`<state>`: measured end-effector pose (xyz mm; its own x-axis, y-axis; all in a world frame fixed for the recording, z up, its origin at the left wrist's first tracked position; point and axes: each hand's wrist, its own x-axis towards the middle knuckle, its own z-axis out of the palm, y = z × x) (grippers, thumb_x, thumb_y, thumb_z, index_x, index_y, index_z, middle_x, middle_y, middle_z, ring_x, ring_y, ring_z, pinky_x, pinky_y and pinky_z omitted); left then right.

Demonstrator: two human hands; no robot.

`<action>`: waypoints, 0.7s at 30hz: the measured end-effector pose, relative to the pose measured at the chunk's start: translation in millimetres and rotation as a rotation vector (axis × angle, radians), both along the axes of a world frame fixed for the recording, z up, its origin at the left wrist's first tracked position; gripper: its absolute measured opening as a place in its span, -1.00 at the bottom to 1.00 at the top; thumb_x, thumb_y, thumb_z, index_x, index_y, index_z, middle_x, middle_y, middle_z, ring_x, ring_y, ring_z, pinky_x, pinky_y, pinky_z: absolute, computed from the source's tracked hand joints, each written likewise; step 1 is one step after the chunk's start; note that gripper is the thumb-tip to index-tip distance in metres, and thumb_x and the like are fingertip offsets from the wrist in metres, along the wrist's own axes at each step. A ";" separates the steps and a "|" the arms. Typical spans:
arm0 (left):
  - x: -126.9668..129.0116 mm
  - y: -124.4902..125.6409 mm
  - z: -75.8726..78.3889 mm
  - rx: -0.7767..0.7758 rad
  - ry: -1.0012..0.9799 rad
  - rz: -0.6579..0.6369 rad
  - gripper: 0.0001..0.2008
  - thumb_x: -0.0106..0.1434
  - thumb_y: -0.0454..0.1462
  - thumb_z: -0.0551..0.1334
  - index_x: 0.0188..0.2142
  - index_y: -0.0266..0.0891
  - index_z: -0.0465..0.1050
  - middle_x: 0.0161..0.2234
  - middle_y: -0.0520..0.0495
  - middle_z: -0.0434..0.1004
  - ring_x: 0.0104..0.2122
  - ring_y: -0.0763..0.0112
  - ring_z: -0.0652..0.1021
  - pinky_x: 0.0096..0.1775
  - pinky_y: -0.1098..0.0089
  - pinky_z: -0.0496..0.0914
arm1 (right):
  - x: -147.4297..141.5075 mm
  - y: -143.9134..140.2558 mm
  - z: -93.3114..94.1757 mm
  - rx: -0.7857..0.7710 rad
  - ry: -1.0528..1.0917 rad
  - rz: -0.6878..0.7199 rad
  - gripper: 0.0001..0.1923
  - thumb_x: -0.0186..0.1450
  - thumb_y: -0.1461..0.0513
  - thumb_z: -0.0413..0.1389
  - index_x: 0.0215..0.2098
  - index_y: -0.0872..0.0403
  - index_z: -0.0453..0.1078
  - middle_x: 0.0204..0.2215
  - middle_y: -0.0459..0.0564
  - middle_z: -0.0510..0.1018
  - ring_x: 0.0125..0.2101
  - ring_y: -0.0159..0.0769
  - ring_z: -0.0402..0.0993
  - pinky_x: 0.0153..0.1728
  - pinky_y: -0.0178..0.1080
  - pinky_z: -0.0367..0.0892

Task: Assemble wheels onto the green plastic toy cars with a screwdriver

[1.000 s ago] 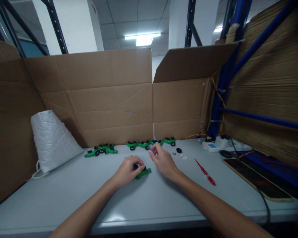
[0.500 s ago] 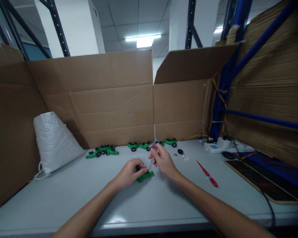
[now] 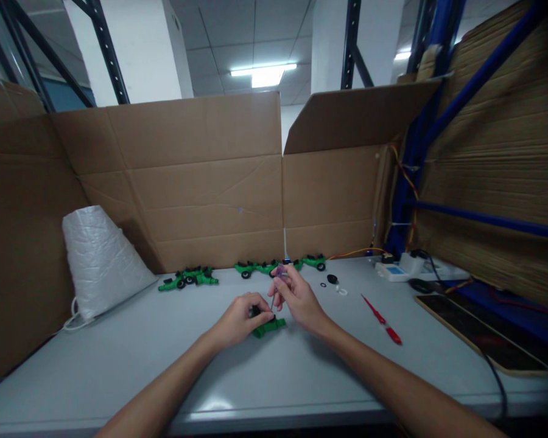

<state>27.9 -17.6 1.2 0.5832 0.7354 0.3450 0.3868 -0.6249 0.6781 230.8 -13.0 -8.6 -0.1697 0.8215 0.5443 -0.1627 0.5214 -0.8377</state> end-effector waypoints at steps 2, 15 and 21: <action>0.0 -0.4 0.1 0.002 0.002 0.001 -0.67 0.39 -0.02 0.37 -0.25 -0.25 0.66 -0.24 -0.14 0.67 -0.18 0.26 0.58 -0.07 0.34 0.40 | 0.0 -1.1 0.5 0.011 -0.014 0.008 -0.67 0.52 -0.07 0.08 0.02 -0.01 0.27 -0.34 -0.12 0.57 -0.53 -0.38 0.49 -0.51 -0.30 0.44; -0.3 0.0 0.5 0.003 0.007 -0.027 -0.70 0.42 -0.04 0.35 -0.24 -0.25 0.63 -0.20 -0.14 0.69 -0.14 0.23 0.61 -0.02 0.30 0.42 | -5.9 -4.9 6.9 -0.060 -0.013 0.108 -0.62 0.42 -0.07 0.20 0.00 0.00 0.41 -0.34 -0.10 0.56 -0.49 -0.35 0.46 -0.45 -0.27 0.44; -0.5 1.5 -3.0 0.010 -0.012 -0.040 -0.70 0.44 -0.05 0.33 -0.24 -0.25 0.61 -0.21 -0.13 0.68 -0.14 0.26 0.60 -0.01 0.31 0.41 | -5.3 -1.9 3.2 -0.080 -0.028 0.145 -0.65 0.42 -0.06 0.20 -0.06 0.02 0.44 -0.34 -0.09 0.56 -0.47 -0.34 0.49 -0.40 -0.25 0.47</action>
<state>27.4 -16.1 -1.8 0.6075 0.7084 0.3594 0.3535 -0.6463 0.6763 225.5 -14.9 -5.4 -0.3035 0.8278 0.4718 -0.2071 0.4260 -0.8807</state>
